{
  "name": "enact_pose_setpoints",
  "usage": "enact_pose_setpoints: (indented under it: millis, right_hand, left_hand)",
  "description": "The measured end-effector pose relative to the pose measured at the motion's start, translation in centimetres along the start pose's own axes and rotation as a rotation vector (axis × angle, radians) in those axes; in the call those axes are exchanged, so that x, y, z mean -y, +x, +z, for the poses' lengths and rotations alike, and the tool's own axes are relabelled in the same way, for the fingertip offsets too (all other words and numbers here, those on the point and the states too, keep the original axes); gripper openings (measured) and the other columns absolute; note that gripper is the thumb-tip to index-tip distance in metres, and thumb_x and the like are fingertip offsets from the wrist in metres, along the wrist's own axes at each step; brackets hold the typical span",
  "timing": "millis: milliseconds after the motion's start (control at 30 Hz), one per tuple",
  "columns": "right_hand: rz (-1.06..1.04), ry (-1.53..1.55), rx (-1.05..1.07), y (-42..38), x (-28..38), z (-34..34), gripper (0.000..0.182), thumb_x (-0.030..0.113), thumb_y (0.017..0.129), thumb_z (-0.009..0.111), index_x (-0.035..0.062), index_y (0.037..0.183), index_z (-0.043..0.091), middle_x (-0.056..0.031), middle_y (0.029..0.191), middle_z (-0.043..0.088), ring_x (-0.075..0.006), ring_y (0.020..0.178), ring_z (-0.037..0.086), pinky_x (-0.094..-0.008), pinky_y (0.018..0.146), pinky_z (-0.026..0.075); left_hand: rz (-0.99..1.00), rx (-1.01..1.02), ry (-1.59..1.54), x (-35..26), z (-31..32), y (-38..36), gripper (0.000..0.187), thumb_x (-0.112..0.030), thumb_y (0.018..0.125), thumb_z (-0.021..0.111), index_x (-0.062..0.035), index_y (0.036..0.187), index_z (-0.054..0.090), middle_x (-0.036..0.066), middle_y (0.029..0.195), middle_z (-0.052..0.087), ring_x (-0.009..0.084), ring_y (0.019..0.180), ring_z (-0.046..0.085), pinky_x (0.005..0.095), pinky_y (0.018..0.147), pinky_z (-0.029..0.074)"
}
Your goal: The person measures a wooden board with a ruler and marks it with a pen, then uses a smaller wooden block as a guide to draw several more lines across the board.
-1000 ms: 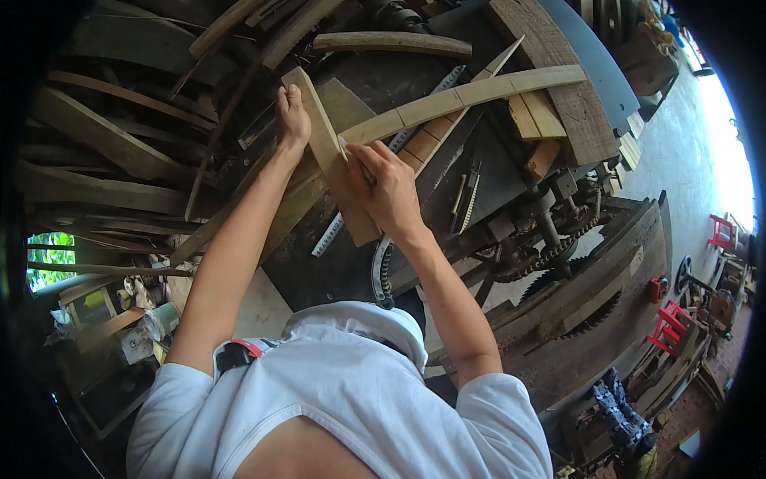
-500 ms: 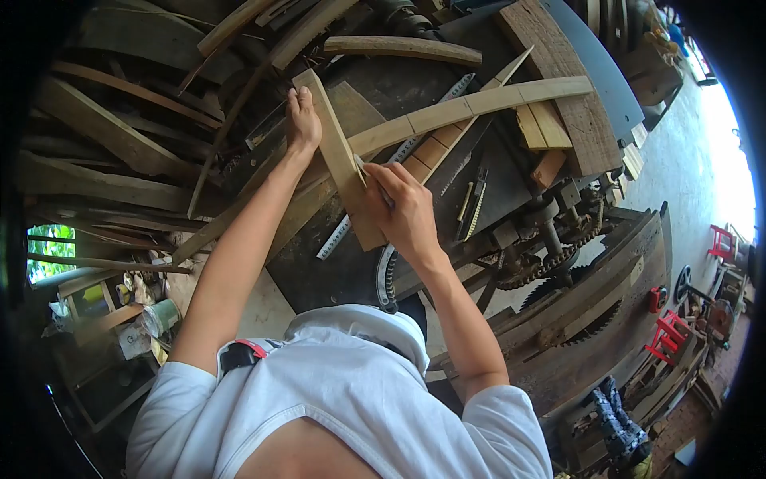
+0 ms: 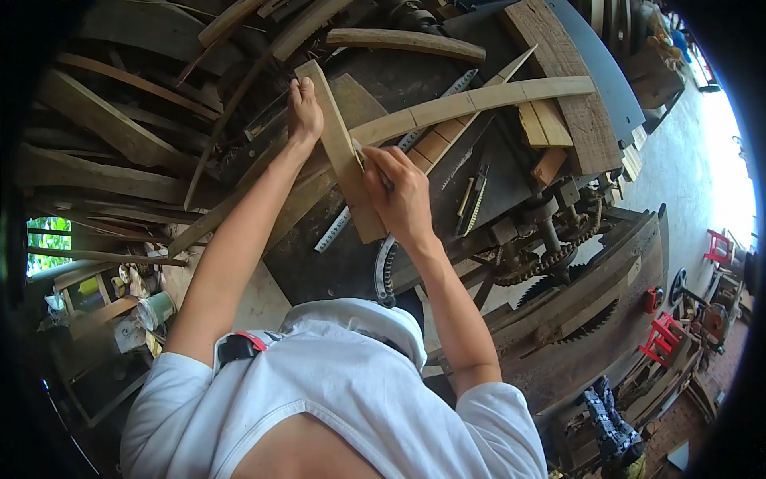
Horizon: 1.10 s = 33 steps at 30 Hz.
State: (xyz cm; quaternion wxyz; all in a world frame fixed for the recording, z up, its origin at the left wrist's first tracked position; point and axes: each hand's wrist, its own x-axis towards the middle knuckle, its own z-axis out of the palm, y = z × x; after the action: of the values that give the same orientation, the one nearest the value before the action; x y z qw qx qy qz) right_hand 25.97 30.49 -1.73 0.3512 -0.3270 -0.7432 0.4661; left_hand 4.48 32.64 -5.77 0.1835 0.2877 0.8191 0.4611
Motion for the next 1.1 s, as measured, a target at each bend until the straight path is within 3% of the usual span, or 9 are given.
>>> enact_pose_setpoints:
  millis: [200,300,433,467,633,733,1100]
  right_hand:
    - [-0.005,-0.036,0.009,-0.8,1.1,-0.9,0.021,0.004,0.086,0.061,0.0003,0.106,0.068,-0.0171,0.092,0.065,-0.0376,0.081,0.065,-0.0391,0.07,0.052]
    - [0.119,-0.052,0.042,-2.6,0.9,-3.2,0.018,0.005,0.091,0.061,-0.0018,0.106,0.068,-0.0135,0.089,0.067,-0.0228,0.078,0.067,-0.0299,0.072,0.051]
    - [0.165,-0.056,-0.155,-2.9,0.1,-5.9,0.017,0.005,0.096,0.058,-0.0013,0.108,0.069,-0.009,0.092,0.069,-0.0139,0.084,0.065,-0.0261,0.077,0.049]
    - [0.141,-0.047,-0.231,-2.4,0.1,-6.4,0.016,0.006,0.094,0.061,-0.0004,0.106,0.07,-0.0119,0.086,0.068,-0.0162,0.077,0.064,-0.0285,0.07,0.049]
    - [0.128,0.004,-0.27,-1.2,-1.3,-7.5,0.016,0.007,0.095,0.061,-0.0006,0.106,0.069,-0.01,0.089,0.068,-0.0147,0.078,0.066,-0.0272,0.071,0.05]
    - [0.135,-0.009,-0.217,-0.6,-1.0,-7.6,0.016,0.006,0.094,0.061,-0.0002,0.107,0.069,-0.0099,0.091,0.068,-0.0159,0.081,0.068,-0.0269,0.072,0.051]
    - [0.113,0.026,-0.157,0.3,-2.4,-7.7,0.019,0.003,0.088,0.064,0.0016,0.106,0.07,-0.0132,0.094,0.068,-0.0257,0.081,0.069,-0.0315,0.071,0.053]
  left_hand:
    - [0.03,0.001,0.003,0.9,0.0,1.0,0.072,-0.046,0.105,0.027,0.0144,0.145,0.026,0.035,0.149,0.032,0.0425,0.14,0.034,0.0405,0.116,0.028]
    - [0.016,0.043,-0.01,1.8,0.4,1.3,0.072,-0.045,0.105,0.028,0.0148,0.144,0.026,0.036,0.148,0.032,0.0426,0.14,0.033,0.0402,0.116,0.028]
    - [0.038,0.052,-0.091,-0.1,1.3,1.5,0.068,-0.043,0.104,0.03,0.0153,0.139,0.034,0.036,0.145,0.037,0.0437,0.137,0.037,0.042,0.114,0.03]
    - [0.063,0.039,-0.11,-1.0,2.1,1.5,0.067,-0.042,0.104,0.031,0.0152,0.138,0.036,0.036,0.144,0.038,0.0439,0.136,0.038,0.0422,0.113,0.03]
    - [0.03,0.066,-0.044,-4.3,6.4,0.8,0.065,-0.046,0.104,0.027,0.0037,0.145,0.03,0.031,0.143,0.043,0.0459,0.131,0.044,0.0472,0.108,0.037]
    - [-0.015,0.064,0.01,-4.5,8.4,0.9,0.064,-0.047,0.104,0.027,0.0025,0.145,0.031,0.03,0.142,0.044,0.0469,0.128,0.046,0.0486,0.105,0.039]
    - [0.069,0.02,-0.044,-4.1,8.9,1.1,0.068,-0.047,0.104,0.028,0.0081,0.142,0.032,0.033,0.142,0.042,0.0451,0.133,0.041,0.0446,0.109,0.034]
